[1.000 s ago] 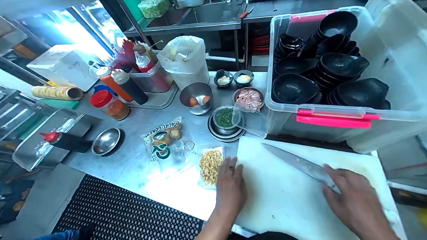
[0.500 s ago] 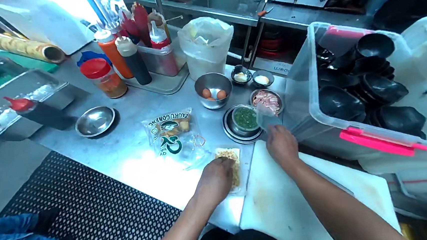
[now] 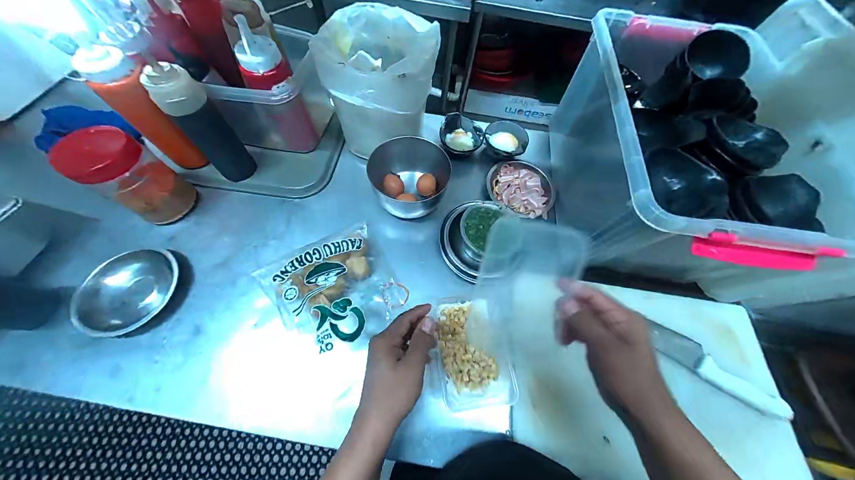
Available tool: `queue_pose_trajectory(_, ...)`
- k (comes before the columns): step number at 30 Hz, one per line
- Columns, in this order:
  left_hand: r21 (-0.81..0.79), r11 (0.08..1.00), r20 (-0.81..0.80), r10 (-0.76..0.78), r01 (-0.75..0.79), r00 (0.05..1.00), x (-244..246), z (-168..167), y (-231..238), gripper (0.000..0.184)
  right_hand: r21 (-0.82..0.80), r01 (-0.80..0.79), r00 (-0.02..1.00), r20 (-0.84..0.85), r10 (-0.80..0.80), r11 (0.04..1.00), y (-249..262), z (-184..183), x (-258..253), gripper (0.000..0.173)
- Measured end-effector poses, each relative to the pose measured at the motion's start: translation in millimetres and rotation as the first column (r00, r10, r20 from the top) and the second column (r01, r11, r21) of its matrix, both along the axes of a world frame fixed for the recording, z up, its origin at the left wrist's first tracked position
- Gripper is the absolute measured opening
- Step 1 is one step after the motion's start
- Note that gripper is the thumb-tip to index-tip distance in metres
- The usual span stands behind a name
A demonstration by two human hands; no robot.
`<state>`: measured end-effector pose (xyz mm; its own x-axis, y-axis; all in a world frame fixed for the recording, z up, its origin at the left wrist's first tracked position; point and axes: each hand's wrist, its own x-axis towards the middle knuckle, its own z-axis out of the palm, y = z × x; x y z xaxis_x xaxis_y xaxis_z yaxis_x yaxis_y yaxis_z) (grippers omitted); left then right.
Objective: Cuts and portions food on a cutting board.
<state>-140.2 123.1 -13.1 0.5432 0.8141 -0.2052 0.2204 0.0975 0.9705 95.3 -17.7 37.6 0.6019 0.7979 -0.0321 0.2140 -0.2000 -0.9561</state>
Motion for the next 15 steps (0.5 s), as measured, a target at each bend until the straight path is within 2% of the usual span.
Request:
queue_pose_trajectory(2,-0.039,0.999,0.037,0.02,-0.018,0.999,0,-4,-9,0.037,-0.124,-0.103,0.986,-0.146,0.084,0.987,5,-22,-12,0.035)
queue_pose_trajectory(3,-0.03,0.999,0.028,0.032,-0.032,0.999,1,-9,-13,0.038,-0.197,-0.123,0.984,-0.151,0.093,0.973,8,-33,-18,0.035)
queue_pose_trajectory(6,-0.015,0.999,-0.088,0.048,-0.049,0.995,-2,-22,-24,0.037,-0.418,-0.088,0.994,0.022,0.107,0.904,15,-54,-33,0.034)
queue_pose_trajectory(8,0.004,0.999,-0.157,0.043,-0.043,0.987,-4,-27,-28,0.034,-0.463,-0.038,0.978,0.162,0.127,0.885,17,-58,-42,0.038)
queue_pose_trajectory(10,0.056,0.998,-0.2,0.044,-0.033,0.979,-5,-34,-31,0.033,-0.494,-0.004,0.965,0.225,0.132,0.87,18,-60,-47,0.04)
queue_pose_trajectory(15,0.158,0.987,-0.237,0.048,-0.01,0.97,1,-45,-31,0.035,-0.516,0.004,0.981,0.168,0.097,0.856,16,-68,-52,0.041)
